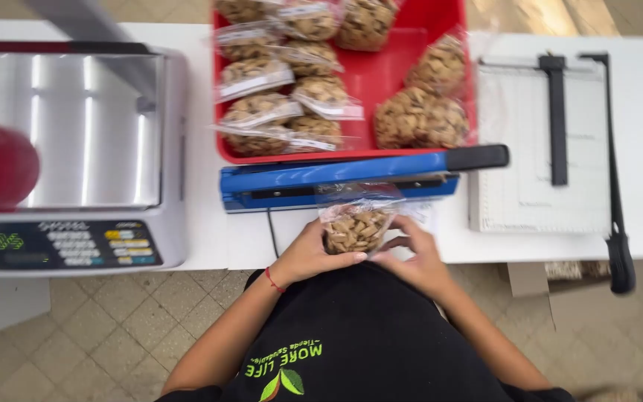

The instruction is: Sealing small plastic bags filled with snacks using a manual heat sealer on a workbench.

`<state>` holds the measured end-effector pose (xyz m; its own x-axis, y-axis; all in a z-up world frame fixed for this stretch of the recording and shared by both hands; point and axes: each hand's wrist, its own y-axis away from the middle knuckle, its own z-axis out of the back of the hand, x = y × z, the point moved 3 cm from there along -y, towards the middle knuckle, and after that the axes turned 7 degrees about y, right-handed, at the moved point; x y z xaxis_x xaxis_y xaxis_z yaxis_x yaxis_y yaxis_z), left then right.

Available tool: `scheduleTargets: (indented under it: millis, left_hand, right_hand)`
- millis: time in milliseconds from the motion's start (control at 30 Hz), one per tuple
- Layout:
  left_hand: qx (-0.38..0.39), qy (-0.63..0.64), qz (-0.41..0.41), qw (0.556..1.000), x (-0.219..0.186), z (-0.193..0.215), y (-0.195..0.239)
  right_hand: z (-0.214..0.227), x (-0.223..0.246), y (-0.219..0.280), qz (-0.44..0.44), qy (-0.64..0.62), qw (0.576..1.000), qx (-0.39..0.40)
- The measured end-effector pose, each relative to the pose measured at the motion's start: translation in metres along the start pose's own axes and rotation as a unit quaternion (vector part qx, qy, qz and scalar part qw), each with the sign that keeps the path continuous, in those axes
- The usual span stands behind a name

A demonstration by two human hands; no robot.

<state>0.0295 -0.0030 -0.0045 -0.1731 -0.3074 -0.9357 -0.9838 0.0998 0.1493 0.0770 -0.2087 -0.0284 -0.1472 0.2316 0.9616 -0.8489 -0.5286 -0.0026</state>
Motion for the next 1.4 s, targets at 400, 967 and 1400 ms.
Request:
scheduleTargets:
  millis: [400,967,1400]
  left_hand:
    - [-0.055,-0.121,-0.173,0.976,-0.044,-0.018,0.001]
    - [-0.021,-0.437,-0.389,0.81,-0.097,-0.007,0.006]
    - [-0.1,-0.555,-0.549,0.617,-0.103,-0.024,0.018]
  right_hand:
    - [0.013,0.001,0.046,0.087,0.257,0.954,-0.131]
    - [0.04,-0.017,0.073,-0.081,0.024,0.954,-0.289]
    - [0.042,0.127,-0.001,0.16,0.223,0.952,-0.137]
